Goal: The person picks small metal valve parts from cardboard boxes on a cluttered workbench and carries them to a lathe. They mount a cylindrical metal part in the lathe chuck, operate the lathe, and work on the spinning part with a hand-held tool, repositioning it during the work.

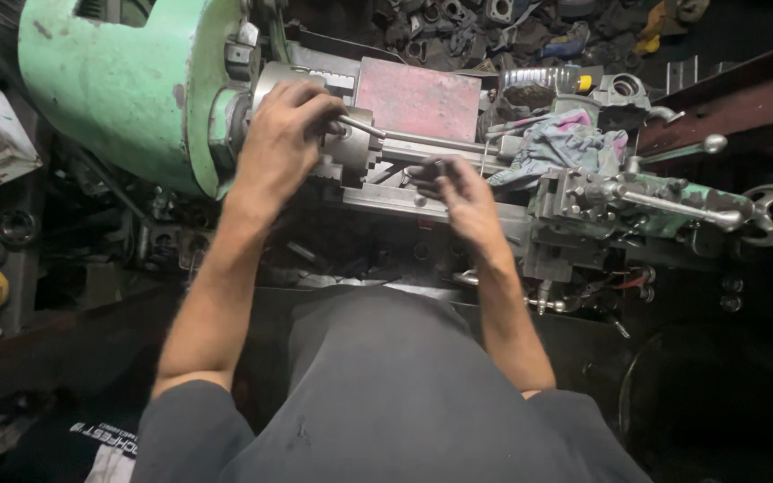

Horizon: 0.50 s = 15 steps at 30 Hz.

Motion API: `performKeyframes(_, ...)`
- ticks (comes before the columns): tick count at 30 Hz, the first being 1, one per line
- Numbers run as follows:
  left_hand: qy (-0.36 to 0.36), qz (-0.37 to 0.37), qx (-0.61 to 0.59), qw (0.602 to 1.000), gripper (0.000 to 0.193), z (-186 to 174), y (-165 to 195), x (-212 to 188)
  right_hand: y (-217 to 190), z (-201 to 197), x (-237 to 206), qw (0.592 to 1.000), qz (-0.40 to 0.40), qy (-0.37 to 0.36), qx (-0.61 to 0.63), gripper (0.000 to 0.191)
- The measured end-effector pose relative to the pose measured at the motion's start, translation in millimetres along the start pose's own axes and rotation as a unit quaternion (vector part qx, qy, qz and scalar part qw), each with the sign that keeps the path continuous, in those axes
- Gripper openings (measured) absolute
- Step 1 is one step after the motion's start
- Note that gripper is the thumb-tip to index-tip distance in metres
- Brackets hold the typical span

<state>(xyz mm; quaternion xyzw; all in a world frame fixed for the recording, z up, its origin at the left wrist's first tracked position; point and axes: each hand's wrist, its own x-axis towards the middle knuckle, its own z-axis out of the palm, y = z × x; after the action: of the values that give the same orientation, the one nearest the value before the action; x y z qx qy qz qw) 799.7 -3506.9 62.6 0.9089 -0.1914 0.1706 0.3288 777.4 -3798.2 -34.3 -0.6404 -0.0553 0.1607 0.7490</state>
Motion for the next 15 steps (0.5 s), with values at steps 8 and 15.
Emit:
performKeyframes(8, -0.045, 0.069, 0.064, 0.994, 0.035, 8, -5, 15, 58, 1, 54, 0.985, -0.040, 0.090, -0.142, 0.019)
performKeyframes(15, -0.018, -0.149, 0.095, 0.984, 0.060, 10, 41, -2, 77, 11, 70, 0.990, -0.041, 0.087, -0.100, 0.017)
